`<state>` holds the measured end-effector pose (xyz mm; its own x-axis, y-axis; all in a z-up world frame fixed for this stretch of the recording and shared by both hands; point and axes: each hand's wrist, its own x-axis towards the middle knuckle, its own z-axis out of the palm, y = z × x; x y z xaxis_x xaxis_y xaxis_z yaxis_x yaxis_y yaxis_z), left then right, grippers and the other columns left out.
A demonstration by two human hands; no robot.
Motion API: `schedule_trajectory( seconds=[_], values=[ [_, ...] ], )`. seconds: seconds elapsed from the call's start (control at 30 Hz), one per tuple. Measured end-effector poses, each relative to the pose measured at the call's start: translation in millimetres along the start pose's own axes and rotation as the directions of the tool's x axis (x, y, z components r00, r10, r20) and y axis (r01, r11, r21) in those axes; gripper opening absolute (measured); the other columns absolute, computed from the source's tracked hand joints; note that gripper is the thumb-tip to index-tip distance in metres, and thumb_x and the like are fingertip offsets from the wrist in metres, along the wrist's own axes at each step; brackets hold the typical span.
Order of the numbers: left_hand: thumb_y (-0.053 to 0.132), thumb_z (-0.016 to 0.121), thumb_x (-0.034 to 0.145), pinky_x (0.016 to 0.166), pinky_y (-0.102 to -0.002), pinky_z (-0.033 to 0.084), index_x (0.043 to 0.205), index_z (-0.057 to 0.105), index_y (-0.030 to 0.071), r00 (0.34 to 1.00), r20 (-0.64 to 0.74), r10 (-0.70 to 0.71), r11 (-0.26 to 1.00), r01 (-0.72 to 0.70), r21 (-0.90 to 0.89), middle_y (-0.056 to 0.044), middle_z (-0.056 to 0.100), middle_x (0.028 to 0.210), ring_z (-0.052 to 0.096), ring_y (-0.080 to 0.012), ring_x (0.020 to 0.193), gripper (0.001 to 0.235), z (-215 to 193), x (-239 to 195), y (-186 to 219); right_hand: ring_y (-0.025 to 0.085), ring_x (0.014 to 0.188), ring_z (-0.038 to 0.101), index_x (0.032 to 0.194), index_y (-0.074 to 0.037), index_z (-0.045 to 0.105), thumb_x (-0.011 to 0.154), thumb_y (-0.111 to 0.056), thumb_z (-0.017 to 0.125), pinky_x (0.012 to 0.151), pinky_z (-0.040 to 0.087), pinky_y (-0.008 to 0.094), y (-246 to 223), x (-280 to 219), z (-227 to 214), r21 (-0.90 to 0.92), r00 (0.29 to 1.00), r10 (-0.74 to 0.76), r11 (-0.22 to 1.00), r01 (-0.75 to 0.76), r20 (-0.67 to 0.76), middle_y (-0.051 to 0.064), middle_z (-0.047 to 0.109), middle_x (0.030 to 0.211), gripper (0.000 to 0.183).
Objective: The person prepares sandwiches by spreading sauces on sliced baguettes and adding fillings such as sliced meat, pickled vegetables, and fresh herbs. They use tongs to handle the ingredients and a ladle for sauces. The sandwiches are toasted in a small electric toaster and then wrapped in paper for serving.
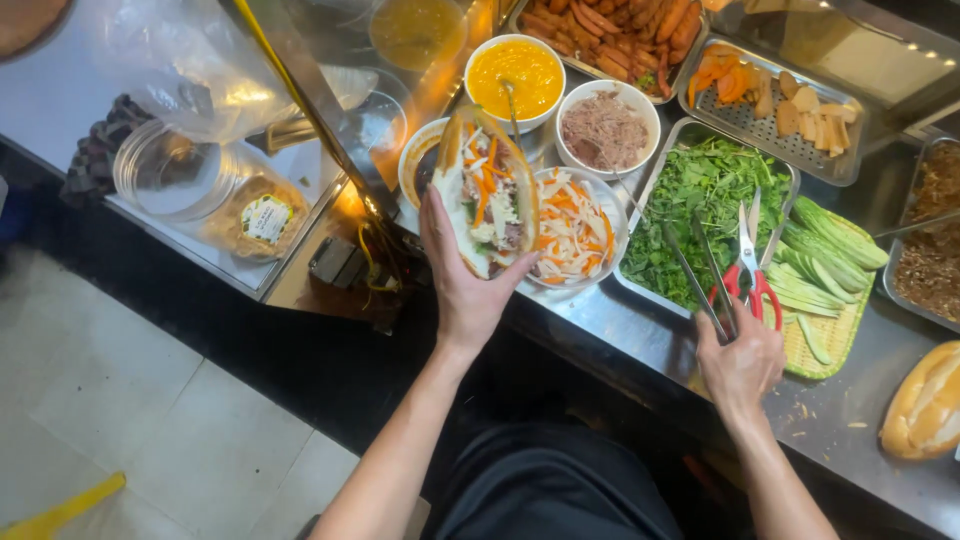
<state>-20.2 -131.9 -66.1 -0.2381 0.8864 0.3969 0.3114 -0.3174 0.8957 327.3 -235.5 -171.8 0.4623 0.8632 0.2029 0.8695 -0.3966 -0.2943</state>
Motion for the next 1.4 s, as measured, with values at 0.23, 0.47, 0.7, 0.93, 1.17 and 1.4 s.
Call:
schedule_trajectory(
  seconds=[0.23,0.47,0.7,0.93,1.17,1.4],
  values=[
    [0.021,0.097,0.067,0.122,-0.063,0.020,0.163,0.016,0.007,0.990,-0.046,-0.133,0.991,0.134,0.016,-0.033,0.014,0.160,0.020,-0.0510,0.150,0.126,-56.4,-20.8,2.5,0.040,0.107,0.061,0.139,-0.004,0.072,0.093,-0.026,0.082,0.093,0.048,0.048,-78.5,21.4,-9.3,0.205,0.936,-0.350,0.915,0.349,-0.033,0.021,0.064,0.117,0.052],
    [0.011,0.094,0.065,0.120,-0.065,0.020,0.164,0.014,0.012,0.983,-0.042,-0.180,0.983,0.181,0.018,-0.034,0.008,0.160,0.019,-0.0530,0.150,0.127,-75.6,-39.1,-3.6,0.013,0.076,0.069,0.143,-0.007,0.058,0.073,-0.018,0.093,0.071,0.054,0.020,-228.3,10.8,25.3,0.818,0.846,-0.315,0.533,-0.218,0.430,0.007,0.074,0.086,0.079],
    [0.012,0.094,0.064,0.119,-0.066,0.023,0.163,0.015,0.012,0.972,-0.040,-0.233,0.972,0.233,-0.006,-0.036,0.007,0.159,0.020,-0.0561,0.148,0.127,-74.3,-41.8,-6.8,0.021,0.087,0.075,0.121,-0.016,0.079,0.102,-0.025,0.080,0.073,0.060,0.030,-244.1,88.3,14.5,0.746,0.887,-0.462,0.590,0.309,-0.002,0.011,0.077,0.099,0.021],
    [0.012,0.092,0.065,0.118,-0.067,0.024,0.163,0.014,0.011,0.973,-0.033,-0.229,0.973,0.227,-0.046,-0.037,0.006,0.159,0.021,-0.0577,0.147,0.125,-70.5,-34.4,-11.9,0.024,0.084,0.075,0.122,-0.005,0.077,0.107,-0.012,0.075,0.071,0.061,0.031,-247.5,115.4,-1.8,0.767,0.837,-0.543,0.510,0.389,-0.064,0.019,0.076,0.100,0.017],
    [0.011,0.092,0.065,0.117,-0.068,0.025,0.164,0.013,0.015,0.963,-0.014,-0.270,0.962,0.269,-0.048,-0.035,0.006,0.161,0.020,-0.0572,0.148,0.126,-66.2,-30.5,-17.5,0.014,0.076,0.071,0.121,-0.001,0.071,0.113,-0.008,0.065,0.065,0.058,0.021,-240.8,125.3,-8.8,0.916,0.925,-0.379,0.382,0.124,0.033,0.015,0.074,0.093,0.013],
    [0.002,0.093,0.070,0.123,-0.061,0.034,0.163,0.005,0.019,0.991,-0.050,-0.125,0.990,0.121,-0.073,-0.026,0.008,0.164,0.018,-0.0403,0.155,0.130,-35.4,-16.5,-51.3,0.012,0.083,0.071,0.128,0.001,0.065,0.116,-0.018,0.059,0.073,0.059,0.018,-243.2,118.6,-101.7,0.906,0.927,-0.337,0.424,-0.004,0.162,0.011,0.073,0.101,0.024]
  ],
)
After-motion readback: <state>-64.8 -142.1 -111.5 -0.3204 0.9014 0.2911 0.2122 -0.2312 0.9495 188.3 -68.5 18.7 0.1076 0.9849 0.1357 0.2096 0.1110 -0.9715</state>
